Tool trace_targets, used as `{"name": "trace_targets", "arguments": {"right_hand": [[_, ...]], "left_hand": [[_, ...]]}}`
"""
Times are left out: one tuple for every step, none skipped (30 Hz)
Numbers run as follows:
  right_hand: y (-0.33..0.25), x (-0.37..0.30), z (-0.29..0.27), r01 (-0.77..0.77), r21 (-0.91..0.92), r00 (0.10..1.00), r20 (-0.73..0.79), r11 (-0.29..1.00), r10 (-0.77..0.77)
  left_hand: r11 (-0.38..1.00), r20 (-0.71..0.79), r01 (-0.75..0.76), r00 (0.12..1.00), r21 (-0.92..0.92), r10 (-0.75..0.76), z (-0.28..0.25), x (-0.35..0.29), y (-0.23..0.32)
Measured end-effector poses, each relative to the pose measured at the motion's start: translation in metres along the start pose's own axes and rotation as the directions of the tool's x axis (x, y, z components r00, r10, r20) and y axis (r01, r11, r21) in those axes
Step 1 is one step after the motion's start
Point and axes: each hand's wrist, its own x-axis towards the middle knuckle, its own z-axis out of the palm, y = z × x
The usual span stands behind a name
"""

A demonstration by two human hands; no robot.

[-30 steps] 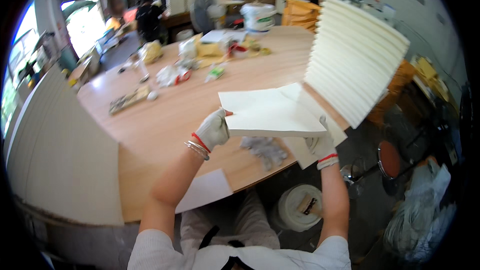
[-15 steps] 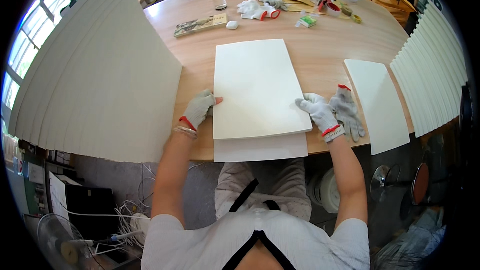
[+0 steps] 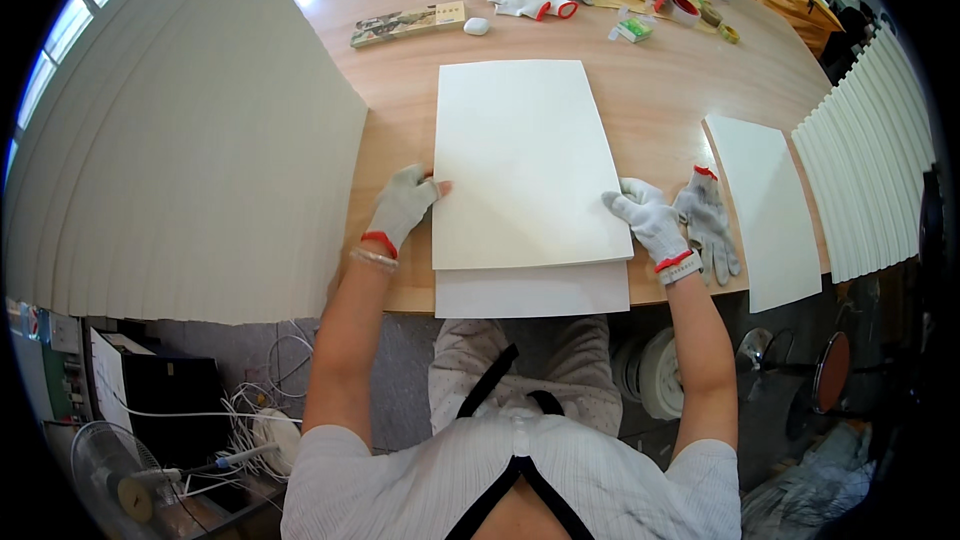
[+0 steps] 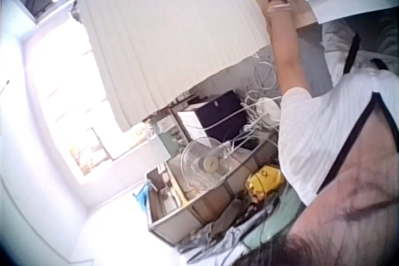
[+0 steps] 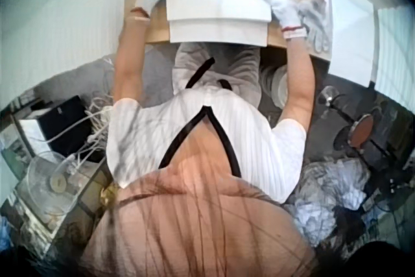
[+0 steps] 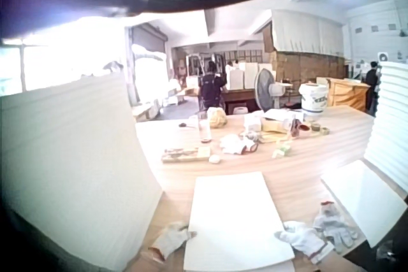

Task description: The person applies adhesive using a brush to the edge of paper stacks, places a backing board on each, and stacks the completed units.

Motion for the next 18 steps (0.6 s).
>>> {"name": "trace_targets", "arguments": {"right_hand": [[0.001, 0.000, 0.000, 0.011, -0.023, 1.000, -0.005, 1.000, -0.011], [0.002, 0.000, 0.001, 0.021, -0.046, 1.000, -0.010, 0.999, -0.021], [0.001, 0.000, -0.002, -0.018, -0.151, 1.000, -0.006, 0.988, 0.018], [-0.001, 0.001, -0.006, -0.056, -0.253, 0.998, -0.008, 0.966, 0.055], [-0.002, 0.002, -0.012, -0.098, -0.353, 0.995, -0.021, 0.930, 0.097], [-0.006, 0.001, -0.014, -0.064, -0.402, 0.998, -0.007, 0.913, 0.067], [-0.012, 0.000, -0.013, -0.034, -0.452, 0.999, 0.009, 0.891, 0.043], [-0.016, -0.001, -0.013, -0.008, -0.503, 0.999, 0.025, 0.864, 0.024], [-0.015, -0.002, -0.016, -0.002, -0.513, 0.999, 0.040, 0.859, 0.026], [-0.018, -0.002, -0.014, -0.039, -0.501, 0.998, 0.027, 0.864, 0.061], [-0.021, -0.003, -0.013, -0.077, -0.489, 0.995, 0.014, 0.869, 0.096], [-0.023, -0.003, -0.011, -0.108, -0.471, 0.992, 0.007, 0.875, 0.125], [-0.024, -0.003, -0.010, -0.091, -0.467, 0.994, 0.016, 0.880, 0.111], [-0.023, -0.004, -0.011, -0.079, -0.487, 0.995, 0.009, 0.870, 0.096], [-0.019, -0.004, -0.012, -0.063, -0.506, 0.997, 0.004, 0.860, 0.075], [-0.012, -0.003, -0.014, -0.050, -0.521, 0.998, -0.001, 0.852, 0.057], [0.000, -0.001, -0.017, 0.005, -0.533, 1.000, -0.014, 0.846, -0.015], [-0.003, -0.002, -0.016, -0.012, -0.554, 1.000, -0.016, 0.832, 0.004]], "left_hand": [[0.992, -0.104, -0.070, 0.991, 0.108, 0.082, 0.002, -0.012, -0.003], [0.967, -0.197, -0.128, 0.965, 0.220, 0.173, 0.005, -0.026, -0.008], [0.921, -0.211, -0.201, 0.936, 0.335, 0.281, 0.007, -0.047, -0.015], [0.854, -0.212, -0.268, 0.895, 0.446, 0.391, 0.008, -0.070, -0.023], [0.877, -0.154, -0.281, 0.919, 0.391, 0.363, 0.008, -0.093, -0.025], [0.900, -0.091, -0.287, 0.939, 0.329, 0.333, 0.008, -0.113, -0.026], [0.898, -0.091, -0.310, 0.931, 0.313, 0.353, 0.012, -0.125, -0.030], [0.896, -0.090, -0.333, 0.923, 0.294, 0.373, 0.017, -0.134, -0.033], [0.892, -0.090, -0.359, 0.914, 0.273, 0.395, 0.023, -0.139, -0.035], [0.896, -0.106, -0.358, 0.912, 0.263, 0.396, 0.026, -0.142, -0.037], [0.900, -0.122, -0.357, 0.910, 0.252, 0.395, 0.030, -0.143, -0.038], [0.902, -0.142, -0.353, 0.908, 0.249, 0.395, 0.030, -0.144, -0.037], [0.915, -0.137, -0.339, 0.918, 0.217, 0.373, 0.029, -0.144, -0.033], [0.914, -0.135, -0.339, 0.918, 0.224, 0.374, 0.030, -0.144, -0.033], [0.911, -0.136, -0.341, 0.916, 0.234, 0.378, 0.030, -0.144, -0.033], [0.907, -0.135, -0.341, 0.915, 0.247, 0.380, 0.030, -0.144, -0.034], [0.906, -0.127, -0.344, 0.915, 0.248, 0.382, 0.031, -0.142, -0.034], [0.905, -0.124, -0.343, 0.916, 0.252, 0.382, 0.030, -0.142, -0.035]]}}
